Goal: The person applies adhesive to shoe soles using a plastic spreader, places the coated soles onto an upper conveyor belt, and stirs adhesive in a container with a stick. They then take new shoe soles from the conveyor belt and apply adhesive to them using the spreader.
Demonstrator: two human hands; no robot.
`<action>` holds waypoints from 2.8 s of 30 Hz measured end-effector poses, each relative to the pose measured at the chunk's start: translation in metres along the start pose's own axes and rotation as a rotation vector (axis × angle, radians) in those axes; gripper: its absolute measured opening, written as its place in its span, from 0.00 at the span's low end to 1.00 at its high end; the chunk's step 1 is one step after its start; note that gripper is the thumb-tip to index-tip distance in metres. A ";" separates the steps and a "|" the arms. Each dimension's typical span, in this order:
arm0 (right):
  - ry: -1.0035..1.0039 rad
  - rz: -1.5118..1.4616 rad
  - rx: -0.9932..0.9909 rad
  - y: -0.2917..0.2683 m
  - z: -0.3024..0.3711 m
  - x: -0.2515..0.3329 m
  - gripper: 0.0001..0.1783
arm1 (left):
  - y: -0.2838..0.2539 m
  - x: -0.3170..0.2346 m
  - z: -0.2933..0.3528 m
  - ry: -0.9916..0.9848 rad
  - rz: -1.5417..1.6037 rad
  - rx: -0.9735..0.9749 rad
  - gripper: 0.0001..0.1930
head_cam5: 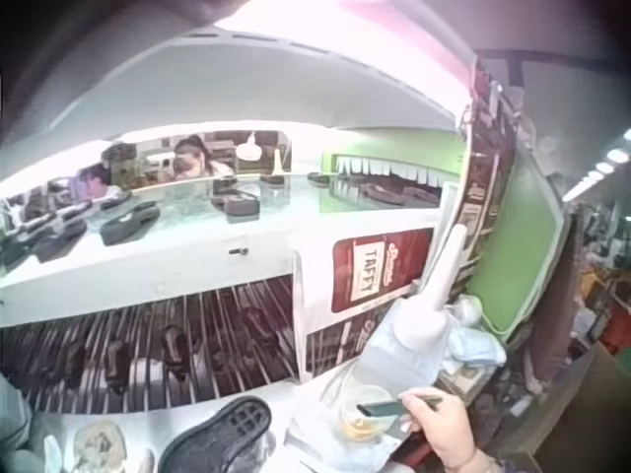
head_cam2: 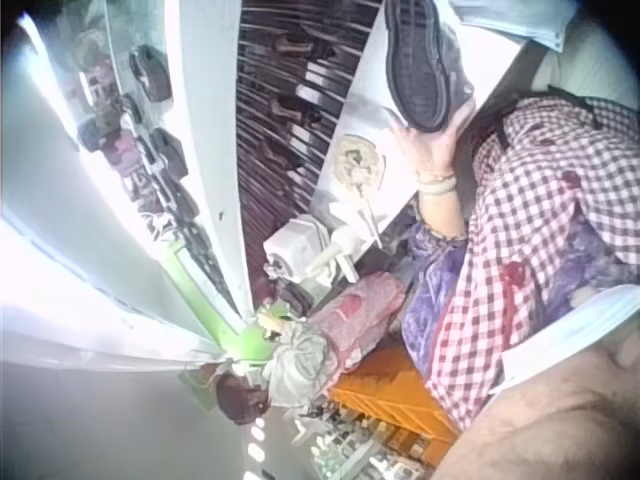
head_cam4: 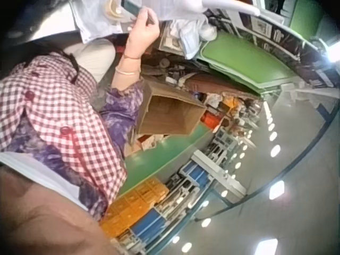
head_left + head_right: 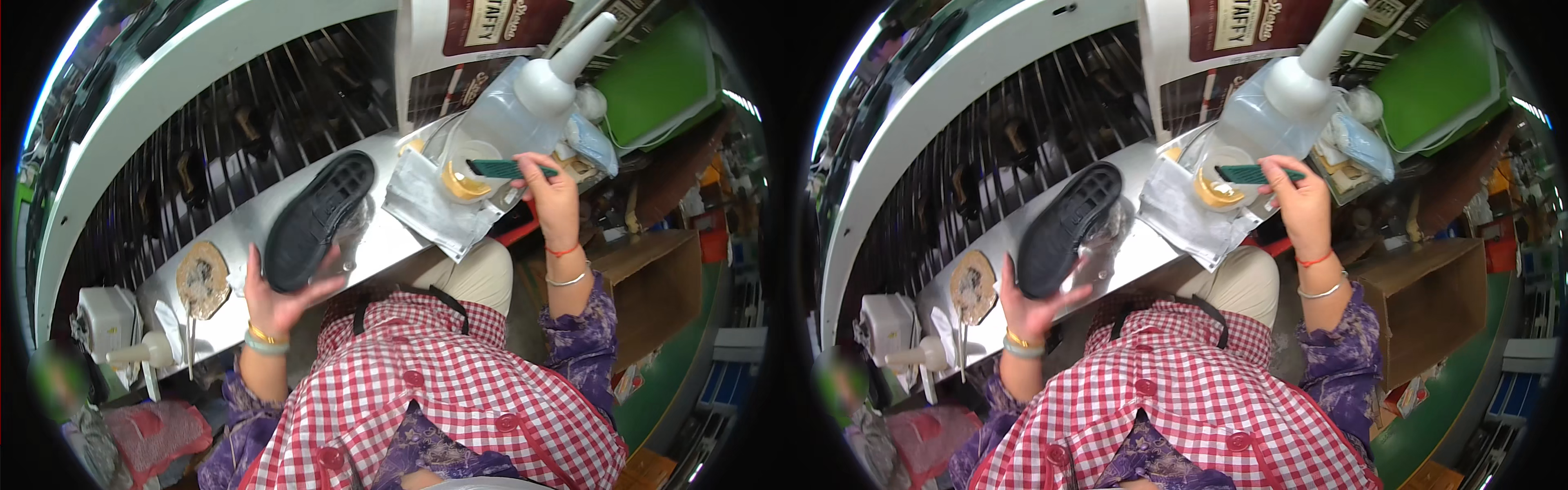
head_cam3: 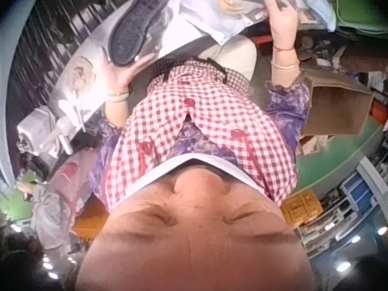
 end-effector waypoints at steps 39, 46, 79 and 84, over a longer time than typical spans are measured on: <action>0.070 -0.343 0.221 0.160 0.094 -0.017 0.12 | 0.003 0.059 -0.016 0.007 0.064 0.049 0.34; 0.049 -0.326 0.387 0.177 0.114 -0.007 0.10 | -0.004 0.051 -0.012 0.008 0.183 0.082 0.35; 0.461 0.152 1.043 0.271 0.027 -0.009 0.09 | -0.055 -0.057 0.000 -0.408 -0.356 -0.285 0.32; 0.404 0.070 0.813 0.218 -0.002 -0.007 0.09 | -0.058 -0.052 0.000 -0.413 -0.439 -0.235 0.33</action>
Point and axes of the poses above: each hand's wrist, its own z-axis away from the middle knuckle, its own y-axis out of the palm, x = y × z, the point moved 7 cm from there along -z, towards the middle knuckle, and after that the axes turned 10 degrees about -z, right-handed, at the moved point
